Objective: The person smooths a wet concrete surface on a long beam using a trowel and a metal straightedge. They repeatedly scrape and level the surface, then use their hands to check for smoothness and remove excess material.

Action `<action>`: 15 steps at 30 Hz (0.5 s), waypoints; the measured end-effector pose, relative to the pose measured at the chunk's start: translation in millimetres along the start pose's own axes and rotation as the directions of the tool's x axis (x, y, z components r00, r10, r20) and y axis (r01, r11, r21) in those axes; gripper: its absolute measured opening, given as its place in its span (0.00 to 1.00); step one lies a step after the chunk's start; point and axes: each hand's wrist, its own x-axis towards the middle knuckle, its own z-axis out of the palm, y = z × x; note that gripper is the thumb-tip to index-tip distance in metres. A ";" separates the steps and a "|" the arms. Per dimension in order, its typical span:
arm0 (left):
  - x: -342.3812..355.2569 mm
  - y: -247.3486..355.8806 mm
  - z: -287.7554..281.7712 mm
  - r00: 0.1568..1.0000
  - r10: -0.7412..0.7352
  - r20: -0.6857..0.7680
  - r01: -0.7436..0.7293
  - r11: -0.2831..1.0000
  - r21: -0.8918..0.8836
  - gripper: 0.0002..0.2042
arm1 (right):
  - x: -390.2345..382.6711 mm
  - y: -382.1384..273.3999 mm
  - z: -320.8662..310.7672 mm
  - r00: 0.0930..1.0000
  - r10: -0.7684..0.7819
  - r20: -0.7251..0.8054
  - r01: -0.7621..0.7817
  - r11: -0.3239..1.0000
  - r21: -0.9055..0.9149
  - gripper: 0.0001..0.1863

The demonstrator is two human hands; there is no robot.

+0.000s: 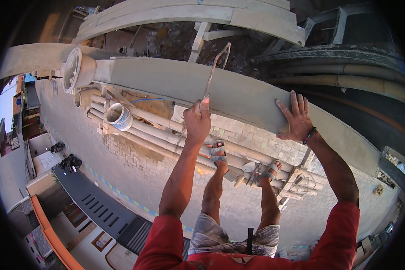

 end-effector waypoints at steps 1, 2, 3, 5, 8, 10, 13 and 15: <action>5.3 3.5 1.2 1.000 0.004 -0.005 -0.004 1.000 0.004 0.24 | -0.1 0.2 -0.1 1.000 0.001 -0.003 -0.001 1.000 0.010 0.66; 12.0 7.3 1.9 1.000 0.012 -0.011 -0.012 1.000 0.011 0.24 | -0.5 0.3 -0.7 1.000 0.006 0.018 -0.006 1.000 0.006 0.65; 18.8 11.7 2.2 1.000 0.019 -0.018 -0.019 1.000 0.018 0.24 | -0.4 0.4 -1.4 0.999 0.012 0.039 -0.012 1.000 0.012 0.65; 33.7 20.9 4.1 0.998 0.053 -0.041 -0.054 0.998 -0.022 0.25 | 0.1 0.2 -2.9 0.997 0.028 0.073 -0.029 0.999 0.013 0.64; 38.9 34.6 -4.2 0.992 0.049 -0.120 -0.070 0.981 -0.179 0.25 | 2.2 -1.2 -4.7 0.995 0.038 0.095 -0.038 0.999 -0.003 0.65; 30.0 39.8 -18.8 0.987 -0.002 -0.162 -0.064 0.913 -0.404 0.24 | 2.5 -2.4 -4.6 0.992 0.049 0.115 -0.047 0.999 -0.018 0.66; 0.0 34.3 -57.2 0.939 -0.051 -0.341 -0.166 0.801 -0.575 0.22 | 2.4 -2.6 -1.3 0.996 0.047 0.074 -0.047 0.999 -0.004 0.67; -25.7 18.5 -92.6 0.894 -0.202 -0.399 -0.124 0.745 -0.655 0.20 | 1.5 -1.8 1.4 0.998 0.035 0.054 -0.034 0.999 -0.022 0.68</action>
